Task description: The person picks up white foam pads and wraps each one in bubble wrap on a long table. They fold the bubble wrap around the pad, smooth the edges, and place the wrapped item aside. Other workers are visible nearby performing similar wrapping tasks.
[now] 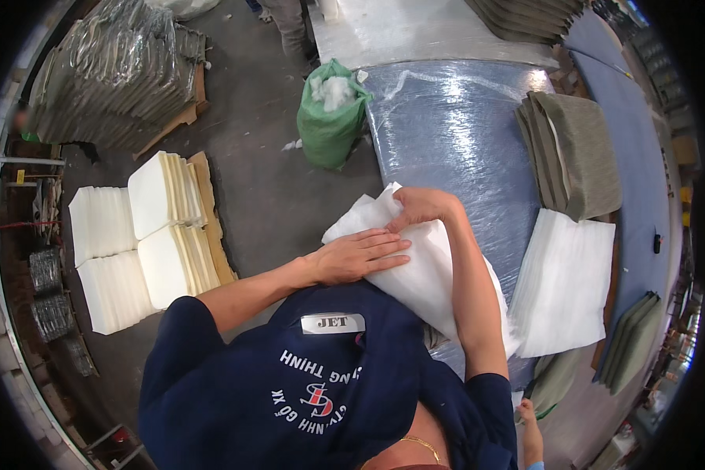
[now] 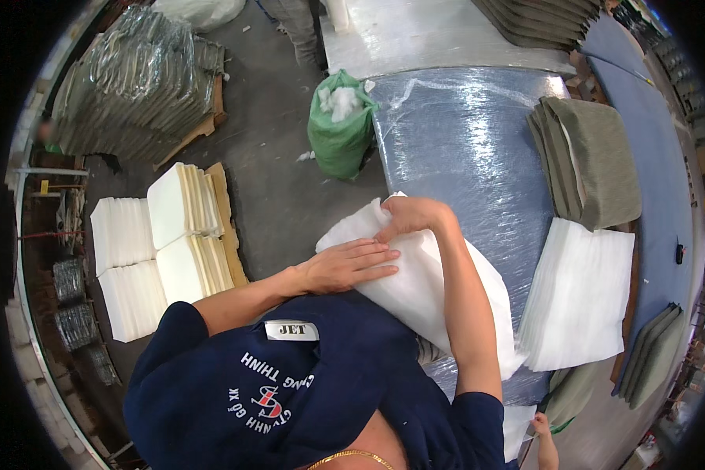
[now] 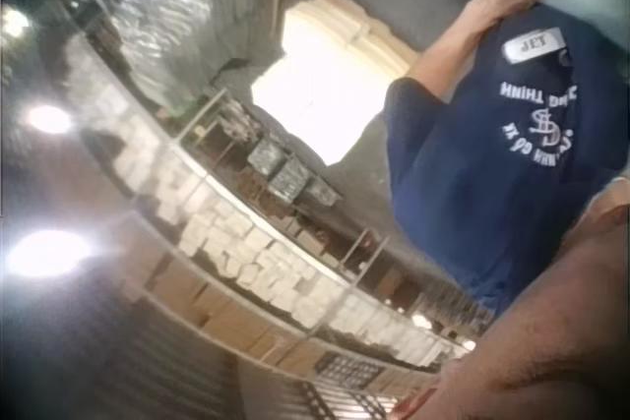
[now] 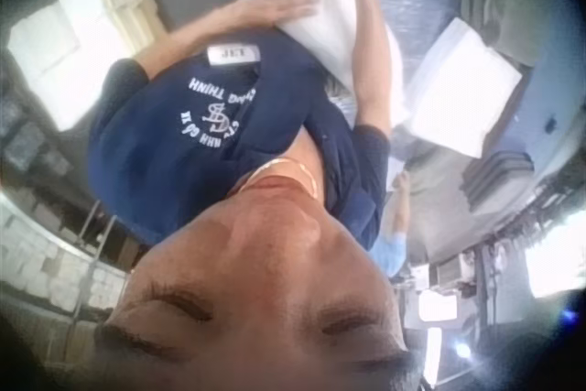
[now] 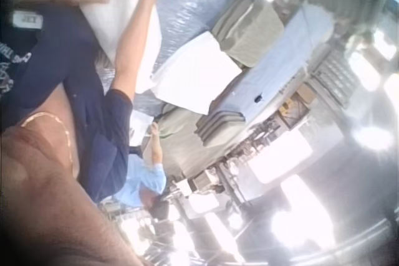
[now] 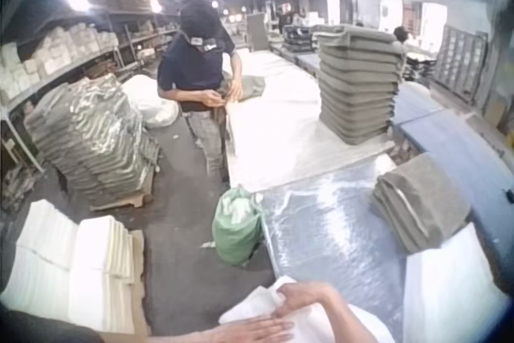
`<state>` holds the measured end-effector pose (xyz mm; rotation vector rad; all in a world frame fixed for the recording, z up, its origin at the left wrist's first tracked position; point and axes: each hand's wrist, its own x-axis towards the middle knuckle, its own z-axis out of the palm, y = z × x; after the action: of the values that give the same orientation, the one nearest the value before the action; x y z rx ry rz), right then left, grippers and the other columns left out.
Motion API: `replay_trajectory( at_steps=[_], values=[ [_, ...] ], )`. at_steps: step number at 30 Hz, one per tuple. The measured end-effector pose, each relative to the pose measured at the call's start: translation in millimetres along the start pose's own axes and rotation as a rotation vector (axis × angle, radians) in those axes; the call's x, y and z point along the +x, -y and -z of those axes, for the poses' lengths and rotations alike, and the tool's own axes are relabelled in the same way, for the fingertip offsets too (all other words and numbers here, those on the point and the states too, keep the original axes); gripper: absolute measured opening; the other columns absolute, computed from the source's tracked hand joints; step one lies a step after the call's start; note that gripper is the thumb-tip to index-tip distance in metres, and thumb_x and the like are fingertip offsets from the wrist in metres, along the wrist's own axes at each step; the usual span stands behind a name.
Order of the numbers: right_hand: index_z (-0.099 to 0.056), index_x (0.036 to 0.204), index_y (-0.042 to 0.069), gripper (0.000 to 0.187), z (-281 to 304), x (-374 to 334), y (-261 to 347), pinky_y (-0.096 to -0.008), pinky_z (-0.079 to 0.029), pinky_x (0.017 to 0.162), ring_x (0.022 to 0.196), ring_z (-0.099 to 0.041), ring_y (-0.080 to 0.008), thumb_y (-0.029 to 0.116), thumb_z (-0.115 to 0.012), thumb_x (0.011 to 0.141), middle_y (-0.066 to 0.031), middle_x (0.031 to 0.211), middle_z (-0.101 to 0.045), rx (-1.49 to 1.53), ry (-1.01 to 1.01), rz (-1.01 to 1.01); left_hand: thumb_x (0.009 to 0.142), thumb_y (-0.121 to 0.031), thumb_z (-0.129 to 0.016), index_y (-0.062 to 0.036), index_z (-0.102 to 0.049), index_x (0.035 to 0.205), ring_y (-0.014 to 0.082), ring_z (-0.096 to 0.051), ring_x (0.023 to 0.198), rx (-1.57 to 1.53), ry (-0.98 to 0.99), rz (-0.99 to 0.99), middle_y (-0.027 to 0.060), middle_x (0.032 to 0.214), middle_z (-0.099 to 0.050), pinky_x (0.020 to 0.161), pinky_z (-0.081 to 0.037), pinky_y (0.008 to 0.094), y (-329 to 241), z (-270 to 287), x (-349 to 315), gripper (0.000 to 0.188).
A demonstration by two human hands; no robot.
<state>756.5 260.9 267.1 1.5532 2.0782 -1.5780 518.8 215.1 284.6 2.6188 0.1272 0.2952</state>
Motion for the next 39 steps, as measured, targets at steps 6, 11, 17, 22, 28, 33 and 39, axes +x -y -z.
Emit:
replay_trajectory(
  at_steps=[6,11,17,22,28,33,39],
  values=[
    [-0.064,0.110,-0.004,0.056,-7,-5,2,-0.0433,-0.049,0.091,0.105,-0.063,-0.0368,0.037,-0.076,0.074,-0.0258,0.115,-0.064,0.071,-0.078,0.145,0.088,-0.015,-0.049,-0.0139,-0.045,0.146,0.0271,-0.047,0.132,0.311,0.003,-0.143,0.0133,0.153,-0.041,0.104,-0.040,0.0377,10,-23,4,0.058],
    [-0.060,0.123,0.001,0.055,-21,3,5,-0.0418,-0.048,0.095,0.111,-0.061,-0.0362,0.025,-0.069,0.075,-0.0247,0.120,-0.064,0.260,-0.127,0.315,0.087,-0.025,-0.048,-0.0071,-0.038,0.150,0.0300,-0.044,0.137,-0.006,0.161,-0.109,0.0161,0.153,-0.039,0.108,-0.037,0.0427,13,-6,15,0.066],
    [-0.071,0.101,-0.003,0.046,-11,-8,-1,-0.0386,-0.051,0.075,0.081,-0.069,-0.0291,0.037,-0.073,0.078,-0.0191,0.091,-0.073,0.191,-0.059,0.328,0.088,-0.027,-0.056,-0.0071,-0.039,0.148,0.0313,-0.045,0.134,-0.146,0.238,-0.153,0.0165,0.149,-0.042,0.111,-0.036,0.0430,18,3,28,0.065],
    [-0.069,0.107,0.000,0.041,-19,-2,-13,-0.0396,-0.051,0.077,0.085,-0.068,-0.0289,0.031,-0.072,0.080,-0.0180,0.094,-0.072,0.217,-0.065,0.397,0.092,-0.032,-0.056,-0.0132,-0.034,0.150,0.0360,-0.032,0.143,-0.065,0.350,0.002,0.0207,0.157,-0.025,0.118,-0.024,0.0436,3,13,38,0.065],
    [-0.065,0.110,-0.006,0.052,-16,-2,-25,-0.0417,-0.051,0.078,0.093,-0.068,-0.0329,0.032,-0.071,0.075,-0.0233,0.103,-0.070,0.065,-0.012,0.346,0.091,-0.033,-0.054,-0.0169,-0.033,0.152,0.0312,-0.025,0.147,0.007,0.300,-0.088,0.0131,0.161,-0.022,0.119,-0.022,0.0471,6,8,32,0.067],
    [-0.068,0.112,0.006,0.045,-9,-11,-9,-0.0422,-0.051,0.077,0.089,-0.069,-0.0334,0.025,-0.072,0.072,-0.0174,0.098,-0.072,0.060,-0.056,0.266,0.093,-0.029,-0.051,-0.0082,-0.033,0.150,0.0259,-0.029,0.146,0.184,0.368,-0.114,0.0142,0.156,-0.031,0.119,-0.021,0.0448,15,-1,32,0.063],
    [-0.067,0.108,0.007,0.038,-31,15,-9,-0.0469,-0.052,0.077,0.092,-0.067,-0.0407,0.022,-0.072,0.074,-0.0214,0.096,-0.071,0.020,-0.219,0.450,0.091,-0.023,-0.048,-0.0018,-0.037,0.146,0.0241,-0.042,0.138,-0.040,0.282,-0.058,0.0108,0.149,-0.044,0.119,-0.023,0.0406,28,-7,18,0.060]
  ],
)
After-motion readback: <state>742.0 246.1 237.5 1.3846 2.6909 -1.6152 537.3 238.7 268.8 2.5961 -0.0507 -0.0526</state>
